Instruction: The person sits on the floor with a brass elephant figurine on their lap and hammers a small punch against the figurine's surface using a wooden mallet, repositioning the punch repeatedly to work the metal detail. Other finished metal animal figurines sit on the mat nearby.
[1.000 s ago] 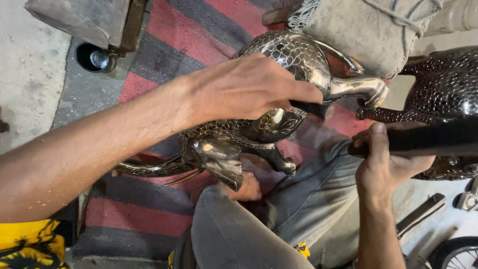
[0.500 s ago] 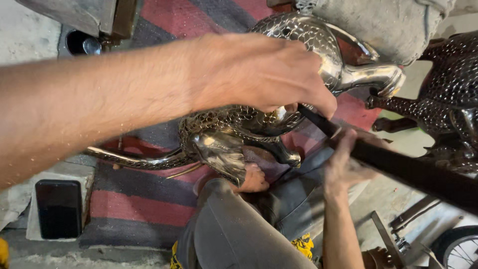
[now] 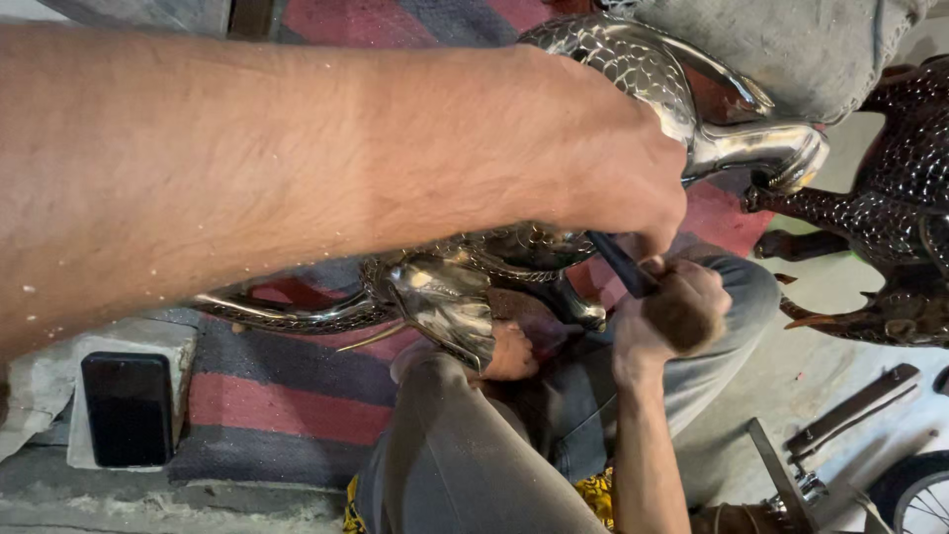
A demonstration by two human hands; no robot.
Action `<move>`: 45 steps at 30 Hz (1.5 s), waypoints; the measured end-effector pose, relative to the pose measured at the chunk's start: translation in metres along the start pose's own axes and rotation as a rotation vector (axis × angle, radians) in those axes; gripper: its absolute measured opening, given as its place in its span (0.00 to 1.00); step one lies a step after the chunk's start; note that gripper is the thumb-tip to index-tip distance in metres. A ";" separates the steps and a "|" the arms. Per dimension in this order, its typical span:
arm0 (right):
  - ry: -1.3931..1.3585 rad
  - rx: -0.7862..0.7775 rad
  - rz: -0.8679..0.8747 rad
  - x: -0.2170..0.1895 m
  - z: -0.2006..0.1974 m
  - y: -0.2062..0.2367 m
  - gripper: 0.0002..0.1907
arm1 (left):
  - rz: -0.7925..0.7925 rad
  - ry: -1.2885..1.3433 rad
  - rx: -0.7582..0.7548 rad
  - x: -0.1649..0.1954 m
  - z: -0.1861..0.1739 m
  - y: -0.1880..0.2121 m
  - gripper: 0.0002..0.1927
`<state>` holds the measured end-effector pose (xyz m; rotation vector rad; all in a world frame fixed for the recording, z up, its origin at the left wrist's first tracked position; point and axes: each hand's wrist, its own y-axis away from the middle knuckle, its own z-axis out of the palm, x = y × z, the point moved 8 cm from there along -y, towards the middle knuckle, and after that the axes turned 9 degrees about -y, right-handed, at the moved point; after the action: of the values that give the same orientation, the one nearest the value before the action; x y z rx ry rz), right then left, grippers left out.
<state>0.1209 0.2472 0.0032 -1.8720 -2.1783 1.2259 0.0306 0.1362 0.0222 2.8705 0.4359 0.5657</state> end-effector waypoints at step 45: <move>-0.647 -0.115 0.590 0.066 -0.025 -0.041 0.10 | -0.064 0.597 0.792 -0.041 0.033 0.078 0.19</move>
<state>0.0807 0.3175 0.0134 -2.5596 -2.0041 2.0965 0.0268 0.0454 -0.0032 3.3122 1.0326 1.5468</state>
